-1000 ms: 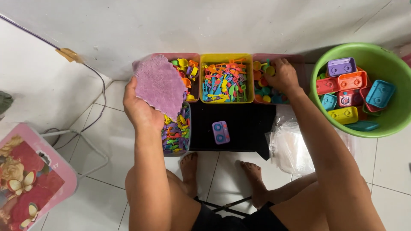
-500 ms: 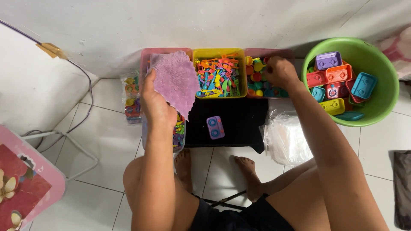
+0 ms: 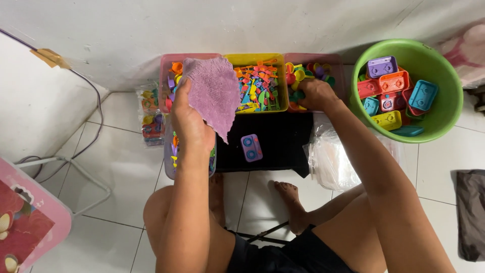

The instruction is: Cleaning small plastic toy parts individually using a cloth and sorting them into bins.

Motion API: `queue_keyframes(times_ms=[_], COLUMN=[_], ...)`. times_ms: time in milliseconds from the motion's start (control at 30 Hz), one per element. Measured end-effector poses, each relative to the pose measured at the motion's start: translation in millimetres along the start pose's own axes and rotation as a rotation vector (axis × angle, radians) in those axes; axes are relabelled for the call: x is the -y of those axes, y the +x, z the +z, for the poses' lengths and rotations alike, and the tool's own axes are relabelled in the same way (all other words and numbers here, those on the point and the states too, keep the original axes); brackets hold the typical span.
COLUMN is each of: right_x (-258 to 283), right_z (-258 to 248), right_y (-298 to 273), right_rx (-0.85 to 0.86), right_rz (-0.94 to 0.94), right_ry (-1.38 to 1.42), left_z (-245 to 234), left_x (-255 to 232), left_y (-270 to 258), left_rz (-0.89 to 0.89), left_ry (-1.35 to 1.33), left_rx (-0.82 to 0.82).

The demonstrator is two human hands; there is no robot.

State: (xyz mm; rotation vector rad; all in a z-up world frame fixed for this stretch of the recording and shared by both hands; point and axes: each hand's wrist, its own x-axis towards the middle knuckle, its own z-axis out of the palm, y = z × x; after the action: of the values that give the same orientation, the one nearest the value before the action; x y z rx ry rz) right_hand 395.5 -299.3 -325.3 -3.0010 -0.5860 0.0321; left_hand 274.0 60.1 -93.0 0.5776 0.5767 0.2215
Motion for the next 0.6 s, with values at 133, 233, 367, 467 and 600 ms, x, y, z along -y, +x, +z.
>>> queue_keyframes(times_ms=[133, 233, 367, 467, 600], right_x=[-24, -29, -28, -13, 73], right_z=[-8, -40, -75, -101, -165], right_y=[5, 3, -4, -22, -49], right_rx=[0.050, -0.104, -0.132, -0.206, -0.328], right_rz=[0.027, 0.078, 0.131, 0.127, 0.078], right_ry=[0.097, 0.466, 0.709, 0.877, 0.991], left_z=[0, -6, 1, 5, 7], left_x=[1, 4, 6, 15, 36], left_y=[-3, 0, -6, -7, -18], left_rz=[0.004, 0.008, 0.015, 0.000, -0.017], left_ry=[0.002, 0.028, 0.070, 0.112, 0.245], left_rx=[0.006, 0.014, 0.031, 0.053, 0.083])
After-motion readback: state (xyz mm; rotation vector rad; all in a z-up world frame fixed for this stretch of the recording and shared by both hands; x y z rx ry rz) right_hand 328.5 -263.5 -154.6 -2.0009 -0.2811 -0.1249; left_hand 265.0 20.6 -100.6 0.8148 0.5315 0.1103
